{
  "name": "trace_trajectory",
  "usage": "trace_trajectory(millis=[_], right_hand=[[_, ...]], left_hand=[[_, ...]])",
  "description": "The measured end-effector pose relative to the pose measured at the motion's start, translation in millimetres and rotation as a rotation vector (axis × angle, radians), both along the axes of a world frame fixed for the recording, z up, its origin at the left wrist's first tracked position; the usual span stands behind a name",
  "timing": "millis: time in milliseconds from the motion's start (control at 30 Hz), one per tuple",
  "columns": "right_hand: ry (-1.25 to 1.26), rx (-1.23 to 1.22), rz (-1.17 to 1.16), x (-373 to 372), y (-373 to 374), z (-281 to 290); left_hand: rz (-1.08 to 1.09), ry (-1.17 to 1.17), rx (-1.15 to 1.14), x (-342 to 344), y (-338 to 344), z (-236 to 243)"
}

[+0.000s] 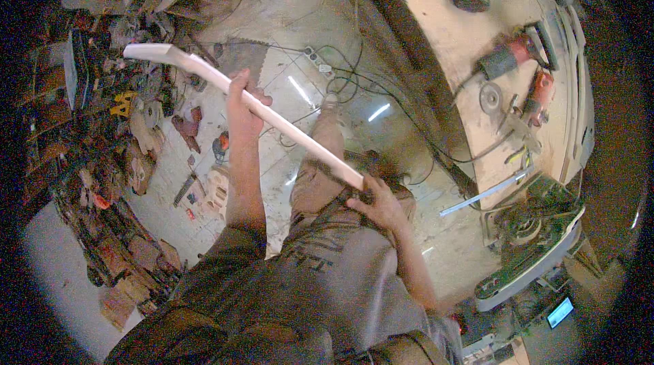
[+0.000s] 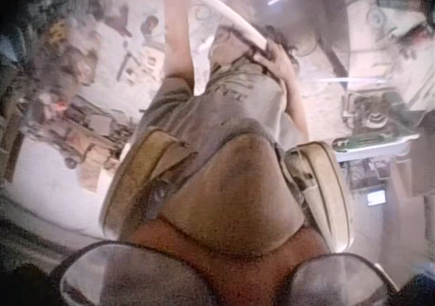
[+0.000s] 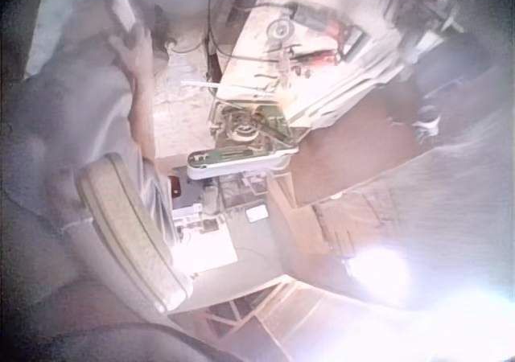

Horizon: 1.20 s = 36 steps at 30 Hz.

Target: The person holds a wooden guitar neck against a running belt sander to smooth the surface, then uses calipers to measure the thickness of the headstock area.

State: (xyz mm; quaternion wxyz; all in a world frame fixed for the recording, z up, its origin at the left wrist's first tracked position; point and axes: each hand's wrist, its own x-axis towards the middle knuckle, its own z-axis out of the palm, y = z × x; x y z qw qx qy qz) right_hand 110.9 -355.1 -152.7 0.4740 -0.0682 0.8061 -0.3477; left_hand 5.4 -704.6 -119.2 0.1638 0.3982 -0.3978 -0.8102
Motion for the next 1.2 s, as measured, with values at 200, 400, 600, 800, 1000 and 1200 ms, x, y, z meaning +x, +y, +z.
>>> trace_trajectory(millis=[200, 400, 600, 800, 1000, 1200], right_hand=[[0.08, -0.078, -0.035, -49.6, -74.9, 22.3], [-0.02, -0.073, -0.018, -85.2, -134.8, 83.7], [0.022, 0.026, 0.034, -104.1, -151.2, 99.6], [0.203, 0.019, 0.188, -107.3, -151.3, 66.9], [0.149, -0.03, 0.086, -97.9, -146.9, 52.4], [0.214, -0.011, -0.023, -85.7, -135.5, 64.4]], left_hand=[[0.124, 0.049, 0.106, 4.5, -106.4, 29.2], [0.119, 0.08, 0.074, -9.2, -162.4, 76.9], [0.096, 0.107, 0.004, -22.2, -166.9, 103.5], [0.067, 0.117, -0.055, -46.6, -157.9, 134.8], [-0.153, 0.228, -0.005, -72.4, -158.1, 127.0], [-0.217, 0.152, 0.017, -108.5, -115.6, 134.3]])
